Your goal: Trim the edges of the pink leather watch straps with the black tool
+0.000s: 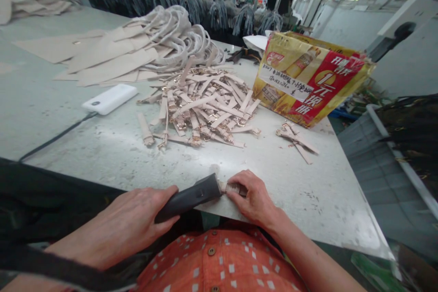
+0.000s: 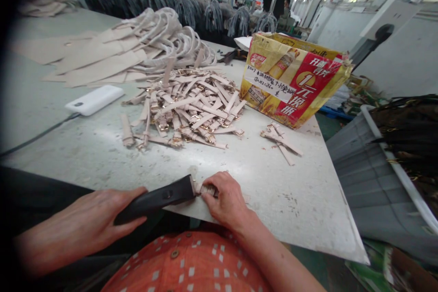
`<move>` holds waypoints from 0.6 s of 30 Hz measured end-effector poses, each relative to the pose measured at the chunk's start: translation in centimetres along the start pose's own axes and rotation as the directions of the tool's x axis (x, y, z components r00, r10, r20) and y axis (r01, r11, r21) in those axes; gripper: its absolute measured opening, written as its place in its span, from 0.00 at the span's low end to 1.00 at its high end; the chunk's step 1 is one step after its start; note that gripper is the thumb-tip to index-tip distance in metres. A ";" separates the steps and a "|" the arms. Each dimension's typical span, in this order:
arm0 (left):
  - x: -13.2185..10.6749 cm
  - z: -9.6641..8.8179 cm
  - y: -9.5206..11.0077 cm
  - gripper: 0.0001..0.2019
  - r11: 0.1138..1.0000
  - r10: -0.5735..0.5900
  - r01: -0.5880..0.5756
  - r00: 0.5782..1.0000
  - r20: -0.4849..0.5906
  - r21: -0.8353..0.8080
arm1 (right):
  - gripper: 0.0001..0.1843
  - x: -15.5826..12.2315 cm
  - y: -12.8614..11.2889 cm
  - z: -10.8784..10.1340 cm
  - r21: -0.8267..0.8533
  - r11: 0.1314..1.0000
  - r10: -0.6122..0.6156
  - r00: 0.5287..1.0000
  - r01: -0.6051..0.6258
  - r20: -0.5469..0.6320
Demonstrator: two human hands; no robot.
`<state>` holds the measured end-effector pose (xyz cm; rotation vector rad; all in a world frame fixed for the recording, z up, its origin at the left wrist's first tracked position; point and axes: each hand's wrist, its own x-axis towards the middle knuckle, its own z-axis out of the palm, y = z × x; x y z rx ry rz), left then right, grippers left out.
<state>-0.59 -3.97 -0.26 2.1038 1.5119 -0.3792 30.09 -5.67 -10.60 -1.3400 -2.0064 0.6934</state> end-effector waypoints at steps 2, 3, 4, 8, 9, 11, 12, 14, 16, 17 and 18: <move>0.1 -0.3 0.2 0.20 1.000 0.019 -0.019 1.000 0.006 0.023 | 0.06 0.1 0.0 0.2 -0.010 1.000 0.000 0.999 0.000 -0.033; 0.1 -0.4 0.3 0.20 0.999 0.026 -0.026 1.000 0.010 0.037 | 0.06 0.1 0.0 0.3 -0.020 1.000 0.001 0.999 -0.002 -0.046; 0.1 -0.7 0.4 0.20 0.998 0.028 -0.029 1.000 0.012 0.053 | 0.05 0.2 0.0 0.5 -0.030 1.000 0.005 0.998 -0.006 -0.056; 0.1 -1.6 1.1 0.20 0.994 0.028 -0.033 0.998 0.050 0.104 | 0.06 0.2 -0.1 0.8 -0.040 0.998 0.035 0.996 -0.039 -0.087; 0.2 -1.8 1.2 0.21 0.993 0.031 -0.037 0.998 0.062 0.109 | 0.06 0.2 -0.1 0.9 -0.038 0.998 0.042 0.994 -0.046 -0.097; 0.2 -2.0 1.2 0.20 0.993 0.042 -0.048 0.997 0.064 0.108 | 0.07 0.1 -0.1 1.0 -0.037 0.998 0.045 0.992 -0.050 -0.118; 0.3 -2.0 1.1 0.20 0.993 0.049 -0.054 0.997 0.053 0.105 | 0.07 0.0 -0.1 1.1 -0.037 0.998 0.042 0.990 -0.048 -0.132; 0.5 -1.9 0.7 0.21 0.993 0.064 -0.067 0.997 0.036 0.098 | 0.07 0.0 0.0 1.2 -0.034 0.999 0.028 0.988 -0.034 -0.150; 0.7 -1.7 0.3 0.22 0.992 0.071 -0.074 0.997 0.035 0.105 | 0.06 0.0 0.2 1.2 -0.029 1.000 0.006 0.989 -0.010 -0.147; 0.8 -1.6 0.2 0.22 0.990 0.073 -0.077 0.997 0.040 0.115 | 0.06 0.0 0.2 1.2 -0.028 1.000 -0.008 0.990 0.004 -0.139; 0.9 -1.6 0.1 0.22 0.989 0.075 -0.080 0.996 0.043 0.128 | 0.06 0.1 0.3 1.1 -0.028 0.999 -0.023 0.991 0.019 -0.129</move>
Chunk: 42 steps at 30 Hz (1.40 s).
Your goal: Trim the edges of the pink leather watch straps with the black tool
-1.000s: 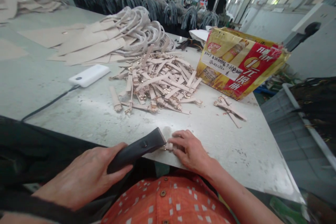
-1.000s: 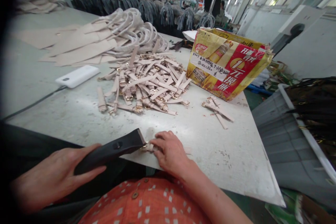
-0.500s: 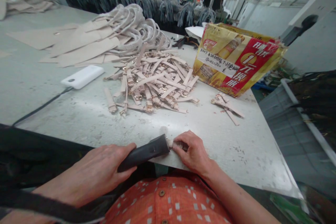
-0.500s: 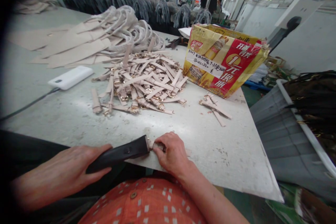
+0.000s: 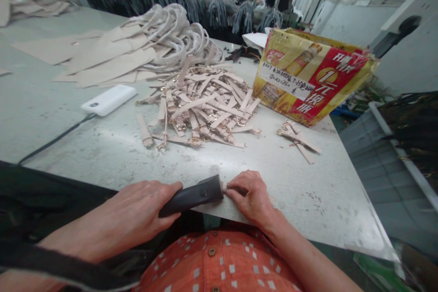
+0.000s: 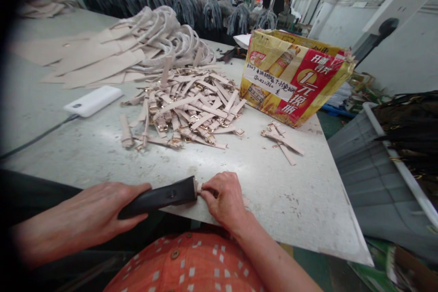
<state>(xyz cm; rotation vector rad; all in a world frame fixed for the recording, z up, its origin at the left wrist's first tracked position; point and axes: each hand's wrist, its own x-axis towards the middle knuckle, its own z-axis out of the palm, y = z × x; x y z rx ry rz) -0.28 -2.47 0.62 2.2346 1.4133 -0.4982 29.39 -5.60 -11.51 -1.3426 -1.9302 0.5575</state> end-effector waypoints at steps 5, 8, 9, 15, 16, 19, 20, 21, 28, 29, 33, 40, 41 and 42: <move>0.1 -0.4 0.3 0.21 0.999 0.003 -0.003 1.000 -0.017 0.035 | 0.09 0.3 -0.2 -0.4 -0.026 0.999 -0.039 0.998 0.041 0.046; 0.1 -0.3 0.2 0.20 1.000 0.010 -0.009 0.999 -0.033 0.024 | 0.10 0.2 -0.6 -0.4 -0.072 0.996 -0.042 0.997 0.047 0.065; 0.2 -0.2 0.1 0.20 1.000 0.018 -0.017 0.999 -0.049 0.017 | 0.10 0.2 -0.7 -0.4 -0.088 0.995 -0.039 0.997 0.045 0.069; 0.3 0.7 -0.6 0.18 0.998 0.032 -0.039 0.991 -0.129 -0.050 | 0.09 0.9 -1.4 0.0 -0.079 0.995 0.073 0.993 -0.066 0.092; 0.3 0.7 -0.6 0.17 0.998 0.030 -0.038 0.991 -0.127 -0.059 | 0.08 1.2 -1.6 0.1 -0.058 0.995 0.087 0.991 -0.082 0.097; 0.3 0.5 -0.5 0.14 0.997 0.030 -0.037 0.995 -0.092 -0.073 | 0.06 2.4 -2.3 0.3 0.040 0.993 0.103 0.988 -0.109 0.116; 0.4 0.5 -0.5 0.14 0.997 0.031 -0.038 0.996 -0.089 -0.072 | 0.06 2.9 -2.5 0.3 0.085 0.989 0.107 0.987 -0.117 0.117; 0.4 0.5 -0.5 0.15 0.997 0.030 -0.036 0.996 -0.090 -0.065 | 0.06 3.3 -2.6 0.2 0.135 0.983 0.113 0.987 -0.128 0.112; 0.5 0.9 -0.9 0.22 1.000 0.023 -0.025 0.994 -0.109 -0.011 | 0.10 2.2 -1.3 -1.5 0.166 0.974 0.147 0.988 -0.152 0.045; 0.5 0.8 -0.9 0.22 0.999 0.032 -0.033 0.995 -0.099 -0.008 | 0.12 1.5 -1.0 -1.7 0.098 0.985 0.138 0.990 -0.142 0.040; 0.7 0.2 -0.8 0.24 0.999 0.034 -0.031 0.996 -0.087 0.036 | 0.08 -0.7 0.1 -1.6 -0.069 0.996 0.066 0.997 -0.063 0.046; 0.6 -0.2 -1.4 0.24 1.000 0.019 -0.016 0.990 -0.142 0.021 | 0.09 -0.8 0.7 -1.4 -0.002 1.000 0.007 0.999 -0.007 0.048; 0.6 -0.2 -1.3 0.24 0.999 0.018 -0.014 0.990 -0.141 0.035 | 0.10 -0.7 0.7 -1.4 0.006 1.000 0.009 0.998 -0.010 0.054; 0.7 -0.3 -1.2 0.24 0.999 0.023 -0.017 0.989 -0.147 0.043 | 0.10 -0.7 0.7 -1.4 0.009 1.000 0.013 0.998 -0.014 0.063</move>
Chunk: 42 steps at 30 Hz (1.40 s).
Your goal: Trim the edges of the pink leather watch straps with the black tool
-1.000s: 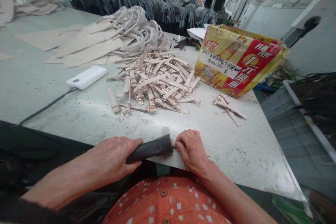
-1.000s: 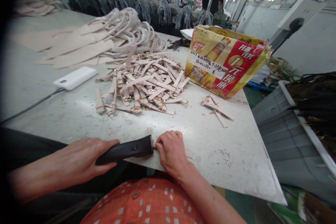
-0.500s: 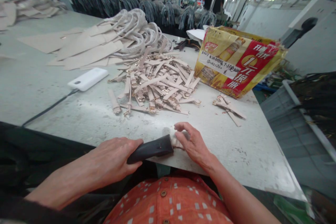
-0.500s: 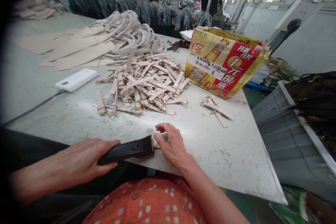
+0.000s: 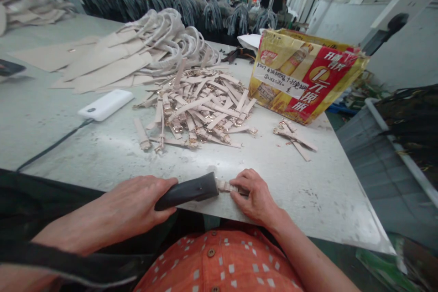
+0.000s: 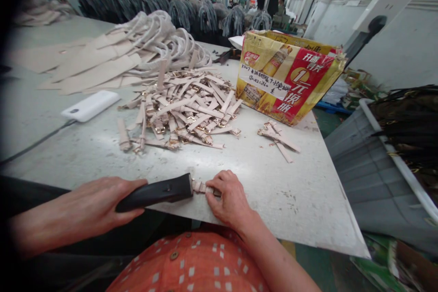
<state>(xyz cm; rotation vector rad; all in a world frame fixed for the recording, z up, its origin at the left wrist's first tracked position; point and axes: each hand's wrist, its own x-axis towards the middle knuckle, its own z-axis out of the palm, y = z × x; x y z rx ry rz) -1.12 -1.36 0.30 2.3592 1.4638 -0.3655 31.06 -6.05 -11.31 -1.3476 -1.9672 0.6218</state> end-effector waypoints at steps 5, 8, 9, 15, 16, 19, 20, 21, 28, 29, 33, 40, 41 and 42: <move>0.7 -0.4 0.7 0.24 0.999 0.043 -0.042 0.998 0.041 -0.026 | 0.12 0.2 -0.2 -0.1 -0.002 1.000 0.016 0.999 -0.016 0.040; 0.9 -0.2 0.7 0.25 0.999 0.041 -0.040 0.997 0.064 -0.017 | 0.11 0.3 -0.4 -0.2 0.004 1.000 0.028 0.999 -0.028 0.044; 0.9 -0.1 0.7 0.26 0.999 0.032 -0.032 0.998 0.052 -0.010 | 0.11 0.3 -0.4 -0.2 0.006 0.999 0.032 0.999 -0.033 0.041; -1.0 -0.8 1.9 0.17 0.999 -0.033 0.035 0.995 0.090 -0.016 | 0.16 0.3 -0.7 -0.4 0.019 1.000 0.021 0.999 -0.022 0.050; -1.4 -1.1 2.4 0.16 0.999 -0.051 0.052 0.994 0.097 -0.008 | 0.16 0.3 -0.7 -0.5 0.021 1.000 0.013 0.998 -0.015 0.058; -2.2 -1.5 4.0 0.14 0.999 -0.051 0.049 0.992 0.117 0.020 | 0.20 0.3 -0.7 -0.9 0.036 0.999 -0.001 0.996 -0.002 0.091; -2.3 -1.4 4.5 0.13 0.999 -0.035 0.033 0.989 0.141 0.019 | 0.22 0.3 -0.6 -1.0 0.048 0.999 0.002 0.995 -0.007 0.099; -2.3 -1.2 4.9 0.12 1.000 -0.015 0.013 0.986 0.169 0.012 | 0.24 0.3 -0.6 -1.2 0.063 0.998 0.009 0.994 -0.016 0.107; -0.9 -1.0 5.8 0.13 0.999 0.017 -0.026 0.976 0.219 0.038 | 0.32 0.0 0.5 -1.0 0.163 0.986 0.024 0.995 -0.040 0.099; -0.7 -1.3 5.7 0.13 0.999 0.004 -0.015 0.976 0.218 0.048 | 0.32 -0.1 0.6 -0.9 0.167 0.985 0.022 0.996 -0.037 0.090; -0.1 -2.7 5.6 0.12 0.998 0.000 -0.010 0.982 0.189 0.055 | 0.40 -0.2 0.7 -0.7 0.179 0.982 0.037 0.996 -0.051 0.081; 1.2 -1.5 5.2 0.11 0.991 0.088 -0.098 0.990 0.110 0.091 | 0.45 -0.2 1.0 -1.0 0.202 0.975 0.072 0.993 -0.090 0.095; 1.3 -1.1 5.0 0.11 0.990 0.105 -0.114 0.990 0.096 0.086 | 0.45 -0.2 1.0 -1.0 0.207 0.973 0.078 0.992 -0.096 0.096; 1.5 -0.8 4.9 0.10 0.989 0.119 -0.124 0.990 0.077 0.075 | 0.45 -0.2 1.0 -1.0 0.210 0.972 0.086 0.992 -0.105 0.097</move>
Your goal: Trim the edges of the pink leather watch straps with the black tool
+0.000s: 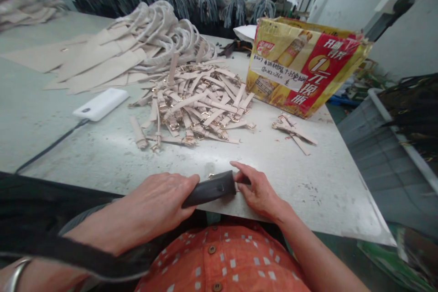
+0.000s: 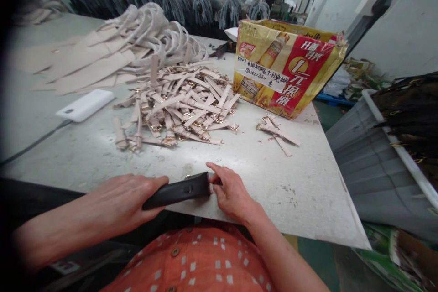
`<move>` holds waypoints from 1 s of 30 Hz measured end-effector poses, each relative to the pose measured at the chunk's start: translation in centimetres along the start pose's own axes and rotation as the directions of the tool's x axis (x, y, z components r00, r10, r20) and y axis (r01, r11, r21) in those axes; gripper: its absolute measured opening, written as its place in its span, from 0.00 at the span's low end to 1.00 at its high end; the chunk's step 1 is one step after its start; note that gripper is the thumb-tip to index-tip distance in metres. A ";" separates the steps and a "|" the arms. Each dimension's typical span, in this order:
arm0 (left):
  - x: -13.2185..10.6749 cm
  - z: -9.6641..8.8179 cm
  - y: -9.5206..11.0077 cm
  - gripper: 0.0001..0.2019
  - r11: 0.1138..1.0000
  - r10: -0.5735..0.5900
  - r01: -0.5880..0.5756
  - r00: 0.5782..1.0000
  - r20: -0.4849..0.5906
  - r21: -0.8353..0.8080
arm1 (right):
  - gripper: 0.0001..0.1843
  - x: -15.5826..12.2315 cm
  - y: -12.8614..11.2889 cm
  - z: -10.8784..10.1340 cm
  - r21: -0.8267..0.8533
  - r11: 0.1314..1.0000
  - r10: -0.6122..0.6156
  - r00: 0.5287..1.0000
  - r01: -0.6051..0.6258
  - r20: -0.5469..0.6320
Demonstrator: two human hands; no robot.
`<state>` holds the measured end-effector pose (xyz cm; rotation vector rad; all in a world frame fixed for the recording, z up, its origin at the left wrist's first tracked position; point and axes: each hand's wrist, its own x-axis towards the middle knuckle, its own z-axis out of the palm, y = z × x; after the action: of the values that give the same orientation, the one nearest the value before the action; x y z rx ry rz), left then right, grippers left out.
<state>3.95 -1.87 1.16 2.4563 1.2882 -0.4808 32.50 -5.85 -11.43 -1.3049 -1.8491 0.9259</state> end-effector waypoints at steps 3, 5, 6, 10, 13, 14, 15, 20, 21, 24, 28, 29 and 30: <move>0.4 0.5 -0.1 0.10 0.999 -0.012 0.010 0.998 -0.053 -0.037 | 0.45 0.0 0.0 0.0 0.001 1.000 0.019 1.000 -0.019 -0.007; 0.6 0.3 -0.2 0.09 0.997 -0.048 0.044 0.997 -0.059 -0.071 | 0.46 0.1 0.0 0.0 0.005 1.000 0.027 1.000 -0.026 -0.012; 0.7 0.1 -0.3 0.09 0.994 -0.070 0.064 0.996 -0.057 -0.092 | 0.47 0.1 0.0 0.0 0.009 1.000 0.029 1.000 -0.029 -0.013; 0.4 -0.9 -1.6 0.12 0.977 -0.163 0.150 0.984 -0.076 -0.154 | 0.48 0.2 0.2 0.3 0.026 0.999 0.019 1.000 -0.019 -0.007; -0.9 -1.2 -2.1 0.14 0.968 -0.202 0.189 0.977 -0.063 -0.167 | 0.47 0.1 0.3 0.4 0.028 1.000 0.000 1.000 0.001 -0.014; -1.4 -1.2 -2.1 0.14 0.967 -0.196 0.185 0.979 -0.048 -0.175 | 0.46 0.0 0.4 0.5 0.029 1.000 -0.005 1.000 0.005 -0.018; -1.9 -1.1 -1.8 0.14 0.968 -0.183 0.175 0.983 -0.029 -0.180 | 0.46 0.0 0.4 0.5 0.030 1.000 -0.008 1.000 0.008 -0.021; -2.5 -0.3 0.2 0.11 0.987 -0.090 0.103 0.990 0.110 -0.121 | 0.45 0.1 0.3 0.4 0.028 1.000 -0.006 1.000 0.007 -0.026; -2.3 -0.2 0.7 0.11 0.990 -0.079 0.091 0.990 0.113 -0.110 | 0.43 0.1 0.2 0.4 0.024 1.000 -0.007 1.000 0.008 -0.028; -1.6 -0.3 1.7 0.12 0.995 -0.058 0.060 0.998 0.031 -0.079 | 0.36 -0.6 0.2 0.4 0.019 1.000 -0.005 0.999 0.006 -0.052; -1.3 -1.4 2.5 0.16 0.997 -0.008 0.009 1.000 0.009 -0.080 | 0.30 -1.8 2.4 -0.2 0.006 0.998 0.058 0.991 -0.057 -0.124; -1.3 -1.6 2.4 0.18 0.996 -0.041 0.041 0.999 0.007 -0.083 | 0.30 -1.8 3.3 -0.3 0.007 0.998 0.068 0.993 -0.068 -0.101; -1.4 -1.8 2.2 0.20 0.994 -0.057 0.059 0.998 0.019 -0.089 | 0.31 -1.7 4.1 -0.3 0.006 0.998 0.070 0.995 -0.069 -0.074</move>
<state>5.33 -3.30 3.62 2.3428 1.3481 -0.4467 35.10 -6.38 -14.98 -1.3906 -1.7546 0.9041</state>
